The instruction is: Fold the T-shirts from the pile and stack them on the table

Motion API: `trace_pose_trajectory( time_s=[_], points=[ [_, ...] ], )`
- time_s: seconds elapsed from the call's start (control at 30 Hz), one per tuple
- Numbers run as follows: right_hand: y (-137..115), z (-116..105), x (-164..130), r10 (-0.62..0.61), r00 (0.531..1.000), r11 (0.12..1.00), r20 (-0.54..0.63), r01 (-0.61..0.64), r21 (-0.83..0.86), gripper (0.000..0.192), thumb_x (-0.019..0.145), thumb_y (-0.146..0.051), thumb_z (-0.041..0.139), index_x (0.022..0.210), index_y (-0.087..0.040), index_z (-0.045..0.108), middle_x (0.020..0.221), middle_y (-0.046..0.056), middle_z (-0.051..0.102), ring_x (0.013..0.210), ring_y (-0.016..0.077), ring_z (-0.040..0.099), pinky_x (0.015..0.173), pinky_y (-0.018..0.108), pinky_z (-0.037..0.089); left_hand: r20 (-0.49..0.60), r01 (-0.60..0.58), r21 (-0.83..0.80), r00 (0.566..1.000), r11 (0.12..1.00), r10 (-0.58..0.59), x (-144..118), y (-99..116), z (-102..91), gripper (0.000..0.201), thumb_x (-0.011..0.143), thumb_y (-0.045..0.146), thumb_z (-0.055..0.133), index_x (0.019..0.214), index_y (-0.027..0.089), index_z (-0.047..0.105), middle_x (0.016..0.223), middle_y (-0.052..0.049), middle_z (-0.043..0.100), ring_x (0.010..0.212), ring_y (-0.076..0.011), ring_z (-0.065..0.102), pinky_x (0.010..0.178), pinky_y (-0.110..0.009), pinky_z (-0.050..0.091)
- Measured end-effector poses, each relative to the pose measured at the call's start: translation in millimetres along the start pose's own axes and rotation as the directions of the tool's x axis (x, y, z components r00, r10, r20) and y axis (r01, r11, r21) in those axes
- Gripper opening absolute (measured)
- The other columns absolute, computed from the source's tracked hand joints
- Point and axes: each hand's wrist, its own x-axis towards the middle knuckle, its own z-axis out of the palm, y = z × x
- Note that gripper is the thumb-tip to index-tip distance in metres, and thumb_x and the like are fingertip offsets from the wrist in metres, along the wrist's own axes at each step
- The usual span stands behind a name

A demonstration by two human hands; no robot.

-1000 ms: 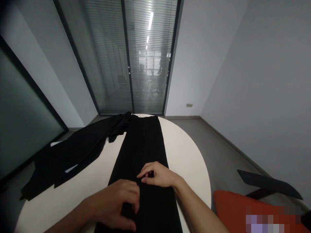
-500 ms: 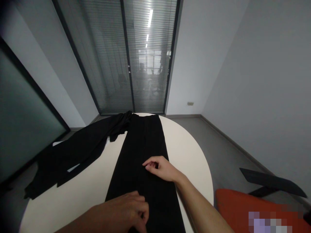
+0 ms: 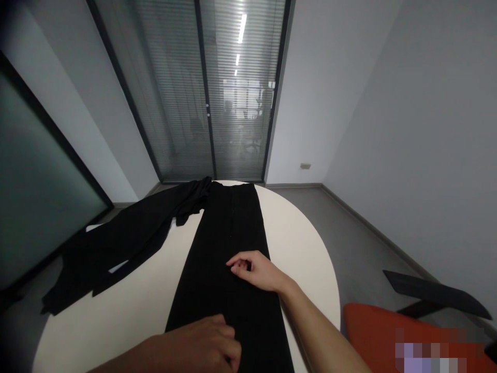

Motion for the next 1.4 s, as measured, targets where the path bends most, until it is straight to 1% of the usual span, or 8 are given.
trace_pose_trajectory(
  time_s=[0.33, 0.47, 0.63, 0.73, 0.87, 1.1, 1.23, 1.4],
  points=[
    [2, 0, 0, -0.001, 1.000, 1.000, 0.006, 0.001, -0.013, 0.038, 0.093, -0.049, 0.062, 0.111, -0.018, 0.074, 0.081, 0.003, 0.066, 0.074, 0.0138, 0.057, 0.067, 0.026, 0.043, -0.034, -0.100, 0.093, 0.994, 0.991, 0.104, 5, -6, 18.0, 0.012, 0.093, 0.031, 0.066, 0.087, 0.022, 0.062, 0.088, 0.003, 0.070, 0.075, -0.0149, 0.060, 0.067, -0.034, 0.040],
    [1, 0, -1, 0.005, 1.000, 1.000, 0.008, -0.005, -0.018, 0.039, 0.093, -0.050, 0.061, 0.111, -0.018, 0.074, 0.081, 0.003, 0.066, 0.074, 0.0139, 0.056, 0.066, 0.025, 0.043, -0.052, -0.076, -0.191, 0.996, 0.979, 0.067, 6, -8, 2.3, 0.008, 0.084, 0.018, 0.070, 0.085, 0.020, 0.063, 0.081, 0.004, 0.064, 0.075, -0.0137, 0.060, 0.072, -0.028, 0.044],
    [-1, -3, 0, 0.001, 1.000, 1.000, 0.020, -0.001, -0.014, 0.039, 0.093, -0.051, 0.061, 0.111, -0.019, 0.075, 0.083, 0.003, 0.068, 0.075, 0.0146, 0.058, 0.068, 0.026, 0.044, -0.110, 0.110, -0.729, 0.956, 0.675, -0.274, 4, -21, -17.5, 0.016, 0.065, 0.015, 0.068, 0.078, 0.018, 0.060, 0.078, 0.004, 0.056, 0.065, -0.0088, 0.052, 0.060, -0.019, 0.043],
    [-1, -6, -1, 0.002, 1.000, 0.999, 0.031, -0.003, 0.042, 0.039, 0.094, -0.052, 0.060, 0.110, -0.019, 0.075, 0.089, 0.005, 0.071, 0.081, 0.0161, 0.061, 0.074, 0.028, 0.047, -0.035, 0.206, -0.855, 0.893, 0.476, -0.449, 1, -33, -22.6, 0.013, 0.066, 0.018, 0.065, 0.077, 0.017, 0.059, 0.076, 0.004, 0.055, 0.062, -0.0074, 0.048, 0.057, -0.019, 0.038],
    [-5, -12, -5, -0.028, 0.996, 0.984, 0.085, 0.013, 0.178, 0.042, 0.095, -0.054, 0.059, 0.099, -0.015, 0.075, 0.094, 0.008, 0.072, 0.083, 0.0167, 0.063, 0.077, 0.029, 0.048, 0.037, 0.223, -0.919, 0.871, 0.326, -0.489, -3, -45, -24.4, 0.014, 0.071, 0.024, 0.066, 0.079, 0.016, 0.057, 0.069, 0.006, 0.051, 0.057, -0.0061, 0.041, 0.053, -0.019, 0.031],
    [-4, -13, -7, -0.026, 0.969, 0.954, 0.246, -0.049, 0.295, 0.044, 0.088, -0.056, 0.067, 0.081, -0.013, 0.071, 0.084, 0.006, 0.070, 0.073, 0.0138, 0.060, 0.070, 0.027, 0.047, -0.039, 0.079, -0.753, 0.986, 0.653, -0.163, -1, -27, -20.5, 0.016, 0.069, 0.023, 0.077, 0.078, 0.018, 0.065, 0.079, 0.003, 0.061, 0.071, -0.0114, 0.057, 0.073, -0.026, 0.045],
    [-2, -11, -6, -0.005, 0.968, 0.953, 0.249, -0.071, 0.296, 0.043, 0.088, -0.056, 0.067, 0.080, -0.014, 0.070, 0.084, 0.006, 0.069, 0.075, 0.0140, 0.060, 0.072, 0.027, 0.047, 0.006, 0.025, -0.324, 1.000, 0.946, -0.025, 2, -6, -13.2, 0.014, 0.080, 0.019, 0.076, 0.090, 0.023, 0.068, 0.086, 0.004, 0.067, 0.083, -0.0155, 0.062, 0.086, -0.033, 0.039],
    [-1, -11, -5, 0.010, 0.967, 0.953, 0.253, -0.086, 0.291, 0.044, 0.088, -0.057, 0.066, 0.082, -0.014, 0.070, 0.084, 0.005, 0.069, 0.077, 0.0144, 0.061, 0.074, 0.028, 0.047, -0.009, 0.017, 0.166, 1.000, 0.986, -0.016, 7, 12, -0.9, 0.017, 0.098, 0.039, 0.058, 0.099, 0.024, 0.065, 0.090, -0.001, 0.069, 0.082, -0.0195, 0.062, 0.073, -0.035, 0.038]
  ],
)
